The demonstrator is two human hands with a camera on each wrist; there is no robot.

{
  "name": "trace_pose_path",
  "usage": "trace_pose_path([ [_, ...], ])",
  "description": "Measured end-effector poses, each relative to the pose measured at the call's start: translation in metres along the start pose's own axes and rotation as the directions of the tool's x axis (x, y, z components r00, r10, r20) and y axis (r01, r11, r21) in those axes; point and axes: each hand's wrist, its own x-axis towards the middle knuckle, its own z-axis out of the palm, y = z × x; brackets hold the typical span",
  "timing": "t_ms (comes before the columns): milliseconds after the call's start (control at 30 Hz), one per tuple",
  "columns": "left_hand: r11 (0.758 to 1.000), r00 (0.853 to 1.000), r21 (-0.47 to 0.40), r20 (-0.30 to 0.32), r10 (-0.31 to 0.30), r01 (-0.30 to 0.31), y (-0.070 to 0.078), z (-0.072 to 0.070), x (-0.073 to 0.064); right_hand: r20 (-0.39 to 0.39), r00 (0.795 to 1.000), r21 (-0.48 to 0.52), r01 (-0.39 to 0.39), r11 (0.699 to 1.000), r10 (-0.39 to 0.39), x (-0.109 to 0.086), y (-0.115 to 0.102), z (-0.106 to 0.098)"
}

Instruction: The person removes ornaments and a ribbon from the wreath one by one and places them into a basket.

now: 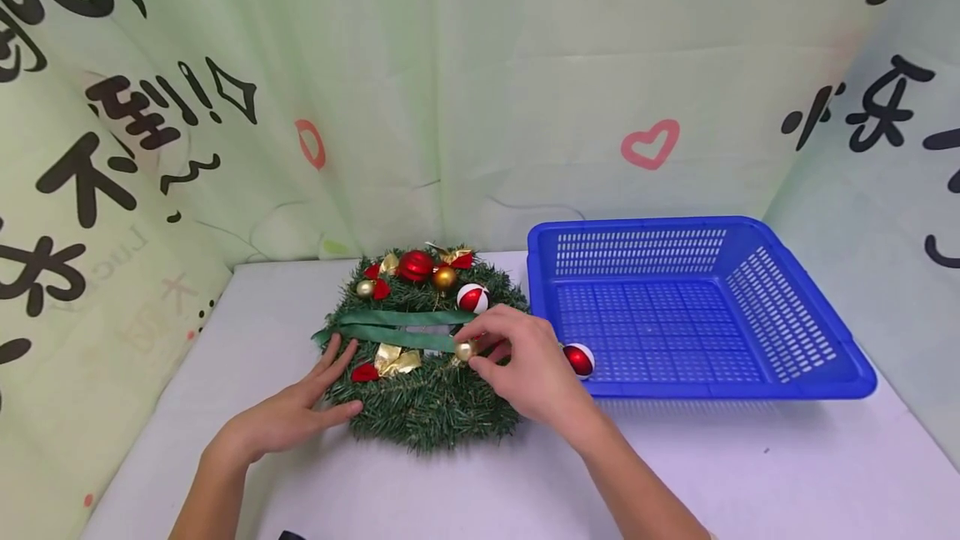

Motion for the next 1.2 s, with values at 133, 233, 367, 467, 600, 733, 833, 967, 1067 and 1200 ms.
trace_pose_path([
  [133, 1.0, 1.0, -0.005, -0.002, -0.005, 0.005, -0.001, 0.0, 0.001, -0.028, 1.0, -0.001, 0.002, 1.0, -0.002, 0.0, 0.0, -0.01],
  [233, 1.0, 1.0, -0.003, 0.0, -0.002, 0.002, -0.001, 0.0, 0.001, -0.054, 0.999, -0.002, -0.002, 1.0, 0.002, 0.001, 0.001, -0.018],
  [367, 1.0, 1.0, 0.011, 0.0, 0.001, -0.001, 0.0, -0.001, 0.002, -0.085, 0.996, -0.01, -0.014, 1.0, 0.013, 0.001, 0.001, -0.028],
  [467, 1.0, 1.0, 0.012, -0.002, -0.002, 0.002, 0.001, -0.002, 0.003, -0.104, 0.995, -0.032, -0.016, 0.999, 0.013, 0.002, 0.002, -0.034],
  [600, 1.0, 1.0, 0.0, 0.001, -0.006, 0.006, 0.001, -0.001, 0.002, -0.132, 0.991, -0.066, -0.02, 0.998, 0.011, -0.001, 0.005, -0.041],
  [733, 1.0, 1.0, 0.002, 0.003, -0.014, 0.014, 0.001, -0.001, 0.001, -0.156, 0.988, -0.078, -0.024, 0.997, 0.012, -0.005, 0.009, -0.05],
  [833, 1.0, 1.0, 0.0, 0.002, -0.01, 0.01, 0.001, -0.001, 0.001, -0.177, 0.984, -0.09, -0.05, 0.995, 0.034, -0.006, 0.013, -0.058],
  [967, 1.0, 1.0, -0.004, 0.001, -0.009, 0.009, 0.0, 0.0, 0.002, -0.202, 0.976, -0.107, -0.105, 0.989, 0.082, -0.005, 0.019, -0.066],
  [1067, 1.0, 1.0, -0.001, -0.006, -0.011, 0.011, -0.001, 0.0, 0.002, -0.211, 0.972, -0.122, -0.133, 0.984, 0.105, -0.004, 0.024, -0.07],
  [1200, 1.0, 1.0, 0.002, -0.01, -0.013, 0.013, -0.002, 0.0, 0.001, -0.208, 0.97, -0.141, -0.16, 0.977, 0.129, -0.002, 0.03, -0.072],
])
